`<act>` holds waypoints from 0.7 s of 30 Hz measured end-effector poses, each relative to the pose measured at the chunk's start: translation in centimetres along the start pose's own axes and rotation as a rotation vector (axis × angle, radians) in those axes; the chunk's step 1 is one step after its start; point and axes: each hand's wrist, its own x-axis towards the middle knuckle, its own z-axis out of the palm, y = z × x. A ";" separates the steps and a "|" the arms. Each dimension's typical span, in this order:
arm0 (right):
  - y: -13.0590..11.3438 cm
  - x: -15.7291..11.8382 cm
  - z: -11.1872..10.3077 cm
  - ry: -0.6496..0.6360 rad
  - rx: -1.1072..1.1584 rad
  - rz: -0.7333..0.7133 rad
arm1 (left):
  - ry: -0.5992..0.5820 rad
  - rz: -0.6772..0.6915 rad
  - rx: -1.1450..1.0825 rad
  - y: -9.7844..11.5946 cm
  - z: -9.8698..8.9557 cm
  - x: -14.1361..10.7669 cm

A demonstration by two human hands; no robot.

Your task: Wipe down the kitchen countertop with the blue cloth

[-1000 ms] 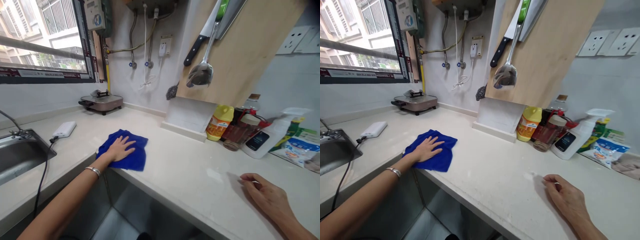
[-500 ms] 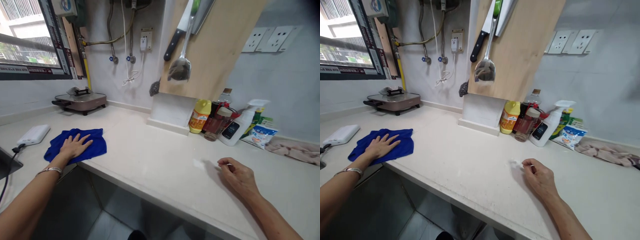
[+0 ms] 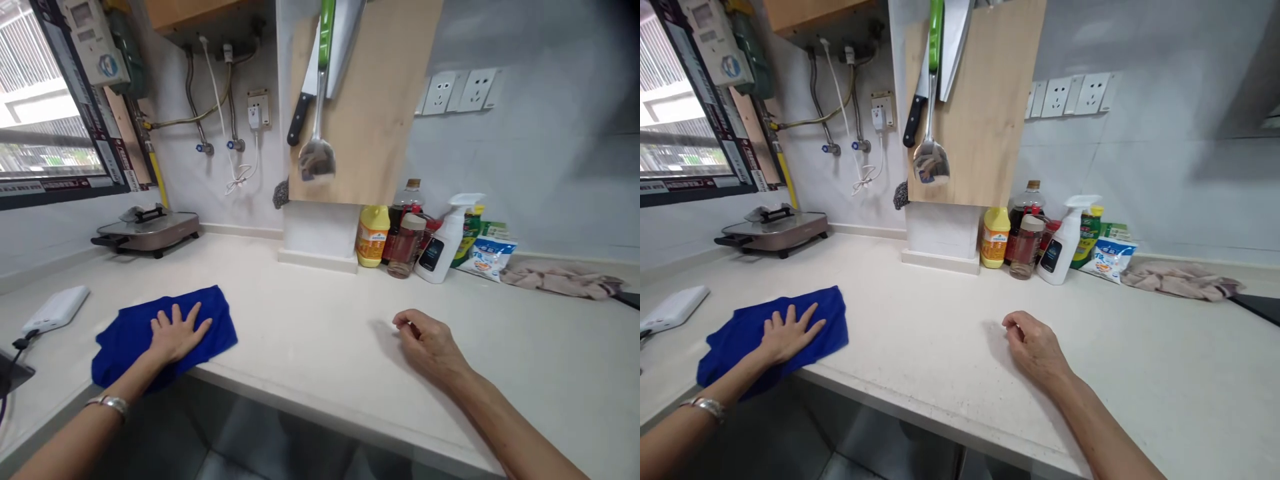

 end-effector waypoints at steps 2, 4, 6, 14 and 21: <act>-0.4 0.0 0.0 0.006 0.011 -0.014 | 0.036 0.059 -0.002 2.7 -0.1 -0.9; -0.9 0.1 -0.2 0.027 0.015 -0.020 | 0.061 0.130 -0.020 5.7 -0.4 -1.9; -1.2 0.2 -0.6 0.066 0.020 -0.018 | 0.075 0.210 -0.045 8.7 -0.8 -3.1; -1.7 0.6 -1.6 0.255 0.039 -0.106 | 0.071 0.520 -0.138 20.6 -2.6 -6.9; -2.4 0.9 -2.3 0.341 0.006 -0.134 | 0.043 0.647 -0.222 31.1 -3.8 -7.2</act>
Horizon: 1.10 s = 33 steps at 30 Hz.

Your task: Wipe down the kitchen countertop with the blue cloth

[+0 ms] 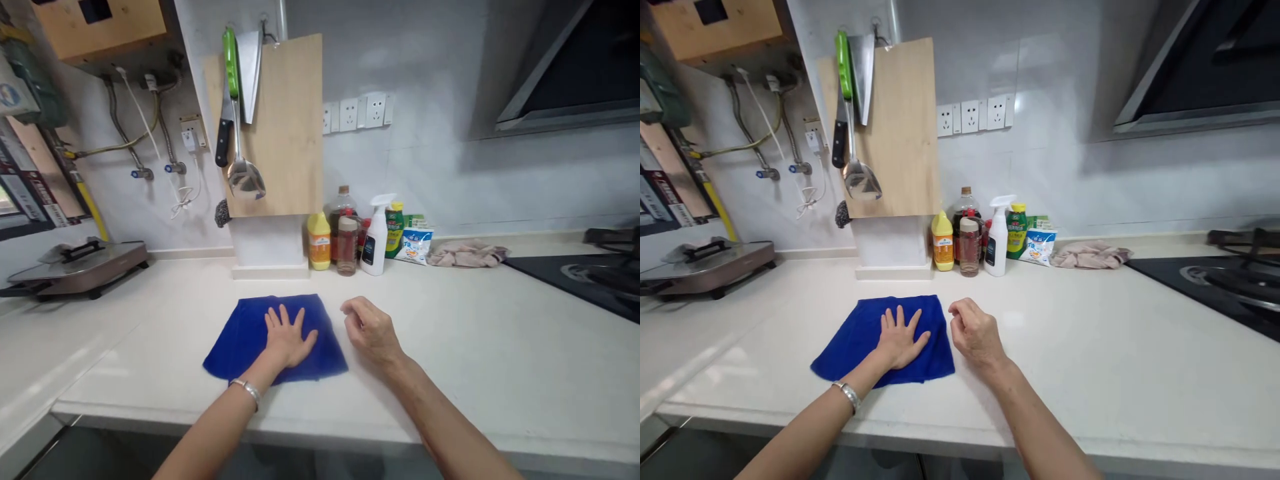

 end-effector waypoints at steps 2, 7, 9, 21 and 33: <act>0.0 0.1 0.0 0.004 -0.015 -0.005 | -0.005 0.034 -0.014 2.1 0.2 1.3; 0.7 -0.1 0.7 -0.080 -0.098 -0.041 | -0.071 0.170 -0.011 7.2 1.0 2.3; 1.1 -0.3 1.0 -0.125 -0.135 -0.019 | -0.088 0.251 -0.017 9.1 1.4 1.9; 5.0 -1.9 1.8 -0.388 -0.125 0.211 | -0.138 0.577 -0.202 4.6 -2.6 -0.3; 2.6 -2.2 1.1 -0.960 -0.373 0.140 | 0.343 0.029 -0.518 -14.7 -2.5 -1.2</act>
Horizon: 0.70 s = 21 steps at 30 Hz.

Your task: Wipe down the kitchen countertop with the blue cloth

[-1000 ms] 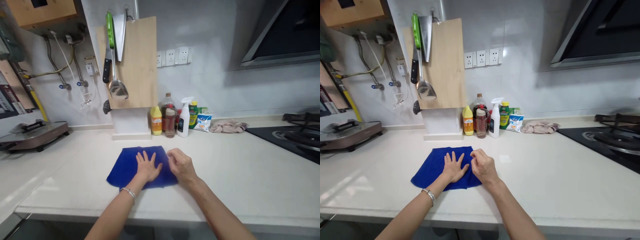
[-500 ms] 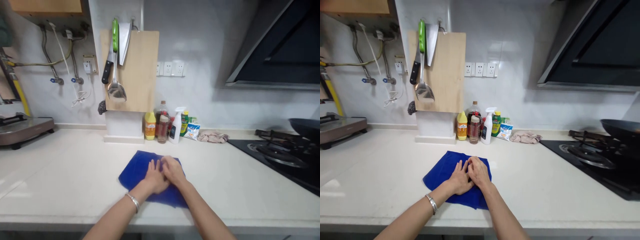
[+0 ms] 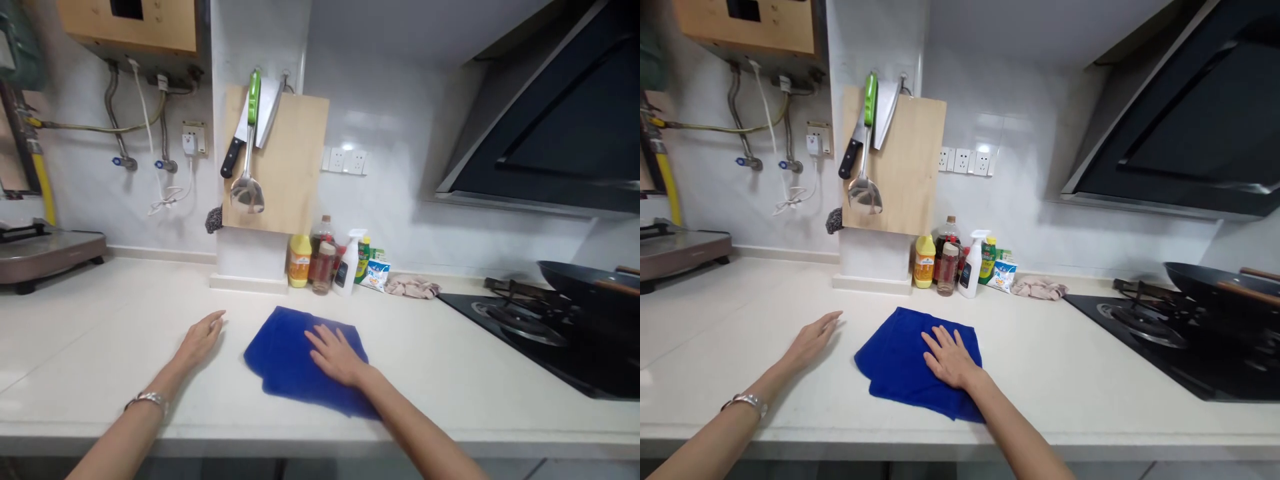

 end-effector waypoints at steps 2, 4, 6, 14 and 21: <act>0.5 -0.9 -0.1 -0.014 0.004 -0.015 | 0.038 -0.011 -0.004 -0.9 0.4 -0.1; 1.0 -2.3 -0.2 0.009 0.027 -0.001 | 0.066 0.019 -0.016 -1.2 1.2 0.1; 0.9 -4.0 -0.4 0.119 0.050 0.007 | 0.078 0.068 -0.039 -0.9 1.9 0.4; -7.0 -6.5 -0.9 0.424 0.130 -0.362 | 0.017 0.603 -0.162 2.1 1.7 -0.9; -10.4 -3.6 -0.2 0.320 0.140 -0.382 | -0.266 0.635 -0.108 2.7 1.3 -2.6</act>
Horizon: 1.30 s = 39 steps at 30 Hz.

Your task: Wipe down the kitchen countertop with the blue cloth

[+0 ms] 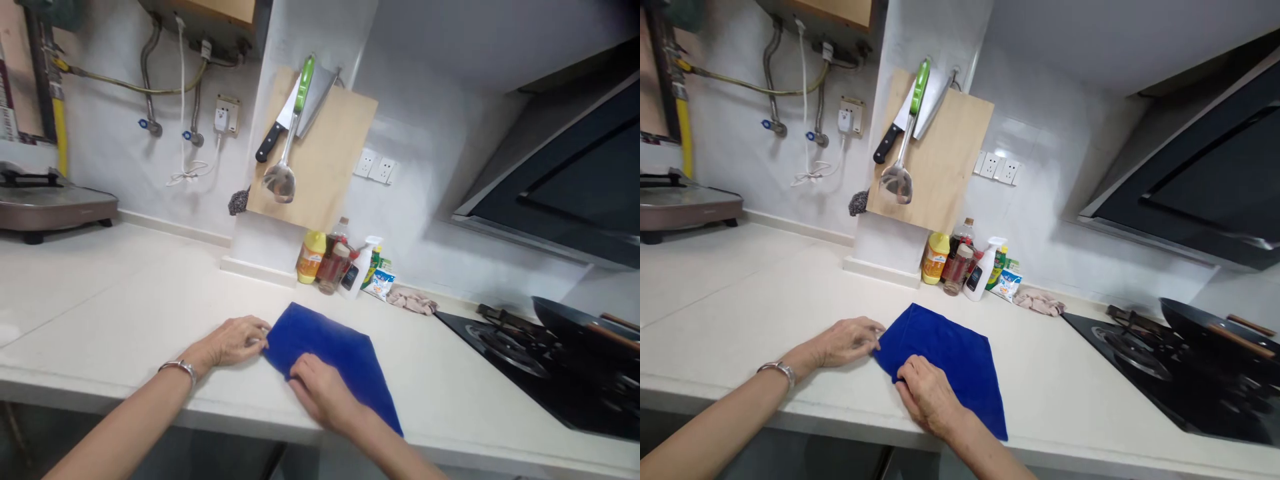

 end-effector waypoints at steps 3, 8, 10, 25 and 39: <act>1.1 -0.1 -0.6 0.067 0.108 0.139 | -0.050 -0.024 -0.042 0.3 -0.3 -0.3; 3.2 3.4 -2.9 0.435 0.190 0.382 | -0.049 -0.137 -0.204 0.6 -0.8 -0.1; 2.8 6.0 -3.8 0.575 0.242 0.428 | -0.043 -0.179 -0.273 0.6 -0.8 0.2; 3.5 -3.9 -8.4 0.182 0.173 0.410 | 0.011 -0.437 -0.248 -0.2 -0.7 1.2; 5.4 -5.6 -3.3 0.054 0.083 0.171 | -0.073 -0.409 -0.382 1.4 -1.1 1.7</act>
